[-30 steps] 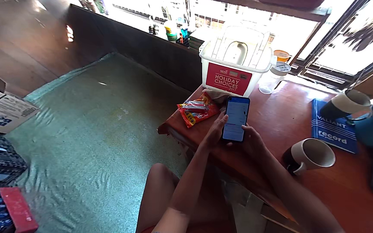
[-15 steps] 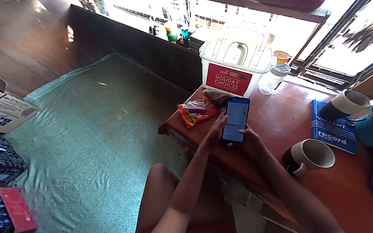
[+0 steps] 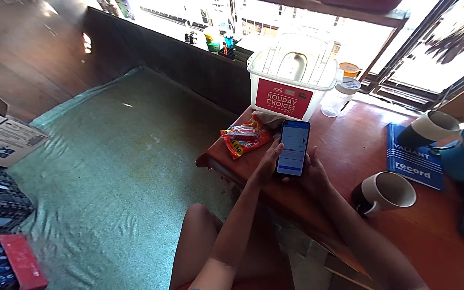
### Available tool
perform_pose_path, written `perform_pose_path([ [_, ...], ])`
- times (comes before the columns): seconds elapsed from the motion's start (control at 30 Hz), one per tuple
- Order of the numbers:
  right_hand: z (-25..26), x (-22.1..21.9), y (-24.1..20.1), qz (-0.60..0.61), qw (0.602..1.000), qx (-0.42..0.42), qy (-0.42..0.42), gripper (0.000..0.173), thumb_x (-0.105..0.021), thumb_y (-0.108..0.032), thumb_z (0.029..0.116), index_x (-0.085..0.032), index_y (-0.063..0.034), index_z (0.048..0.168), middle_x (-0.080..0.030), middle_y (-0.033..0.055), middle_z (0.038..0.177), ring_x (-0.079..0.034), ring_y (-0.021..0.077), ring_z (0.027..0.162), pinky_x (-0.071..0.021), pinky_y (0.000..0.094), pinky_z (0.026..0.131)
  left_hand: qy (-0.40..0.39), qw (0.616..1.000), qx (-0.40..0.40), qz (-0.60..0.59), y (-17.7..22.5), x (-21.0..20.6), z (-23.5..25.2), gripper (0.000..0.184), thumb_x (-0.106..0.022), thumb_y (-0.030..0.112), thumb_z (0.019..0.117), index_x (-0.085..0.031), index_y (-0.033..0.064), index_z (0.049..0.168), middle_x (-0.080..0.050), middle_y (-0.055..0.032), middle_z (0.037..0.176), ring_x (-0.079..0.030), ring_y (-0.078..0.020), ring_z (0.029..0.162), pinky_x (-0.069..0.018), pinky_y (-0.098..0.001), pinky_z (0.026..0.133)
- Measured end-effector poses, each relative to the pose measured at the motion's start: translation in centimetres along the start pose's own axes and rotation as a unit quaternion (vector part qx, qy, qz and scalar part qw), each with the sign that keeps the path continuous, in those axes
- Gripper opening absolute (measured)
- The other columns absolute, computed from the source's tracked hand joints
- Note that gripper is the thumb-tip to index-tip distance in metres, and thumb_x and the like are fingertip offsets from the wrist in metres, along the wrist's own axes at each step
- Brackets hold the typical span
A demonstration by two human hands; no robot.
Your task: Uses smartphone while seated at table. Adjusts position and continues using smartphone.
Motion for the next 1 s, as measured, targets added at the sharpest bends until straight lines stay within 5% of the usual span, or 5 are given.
perform_pose_path([
  [0.07, -0.15, -0.23, -0.17, -0.002, 1.0, -0.002, -0.003, 0.068, -0.006, -0.064, 0.1039, -0.046, -0.0263, 0.144, -0.07, 0.0041, 0.127, -0.072, 0.0238, 0.108, -0.064, 0.0435, 0.074, 0.003, 1.0, 0.0, -0.004, 0.09, -0.04, -0.04, 0.068, -0.027, 0.056, 0.1064, -0.036, 0.0106, 0.156, -0.058, -0.007, 0.141, -0.059, -0.0115, 0.123, -0.049, -0.0357, 0.105],
  [0.13, -0.15, -0.22, -0.09, -0.013, 1.0, 0.006, -0.004, 0.046, -0.026, -0.045, 0.1094, -0.046, -0.0217, 0.143, -0.07, 0.0079, 0.123, -0.072, 0.0251, 0.103, -0.0638, 0.0432, 0.073, 0.004, 1.0, 0.001, 0.01, 0.04, 0.02, -0.08, 0.068, -0.027, 0.056, 0.1064, -0.035, 0.0112, 0.157, -0.056, -0.0065, 0.144, -0.058, -0.0109, 0.125, -0.0479, -0.0355, 0.106],
  [0.2, -0.14, 0.06, 0.1, -0.031, 0.999, 0.012, -0.009, 0.046, -0.046, -0.018, 0.0991, -0.039, -0.0184, 0.145, -0.068, 0.0117, 0.12, -0.072, 0.0274, 0.098, -0.0634, 0.0439, 0.073, 0.006, 1.0, -0.003, 0.02, -0.03, 0.05, -0.06, 0.069, -0.026, 0.057, 0.1062, -0.035, 0.0104, 0.157, -0.055, -0.0069, 0.145, -0.057, -0.0106, 0.125, -0.0473, -0.0351, 0.107],
  [0.3, -0.18, 0.16, 0.22, -0.04, 0.999, 0.023, -0.009, 0.058, -0.051, 0.004, 0.0888, -0.039, -0.0146, 0.143, -0.068, 0.0135, 0.117, -0.073, 0.0285, 0.092, -0.0639, 0.0453, 0.074, 0.006, 1.0, 0.0, 0.011, 0.0, 0.05, -0.08, 0.07, -0.028, 0.059, 0.1054, -0.035, 0.0111, 0.157, -0.056, -0.0066, 0.144, -0.058, -0.0108, 0.124, -0.0478, -0.0352, 0.106],
  [1.0, -0.4, -0.22, 0.05, -0.054, 0.998, 0.026, -0.019, 0.066, -0.05, 0.014, 0.0837, -0.038, -0.0142, 0.143, -0.068, 0.0123, 0.119, -0.073, 0.0273, 0.097, -0.0638, 0.0458, 0.077, 0.006, 1.0, 0.005, 0.003, 0.33, -0.04, -0.57, 0.069, -0.029, 0.061, 0.1049, -0.037, 0.017, 0.157, -0.06, -0.0044, 0.14, -0.061, -0.0106, 0.119, -0.0518, -0.0354, 0.101],
])
Point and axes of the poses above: each hand's wrist, its own z-axis towards the middle knuckle, its own x-axis out of the back of the hand, y = z × x, the point moved 2 cm from there along z, towards the middle knuckle
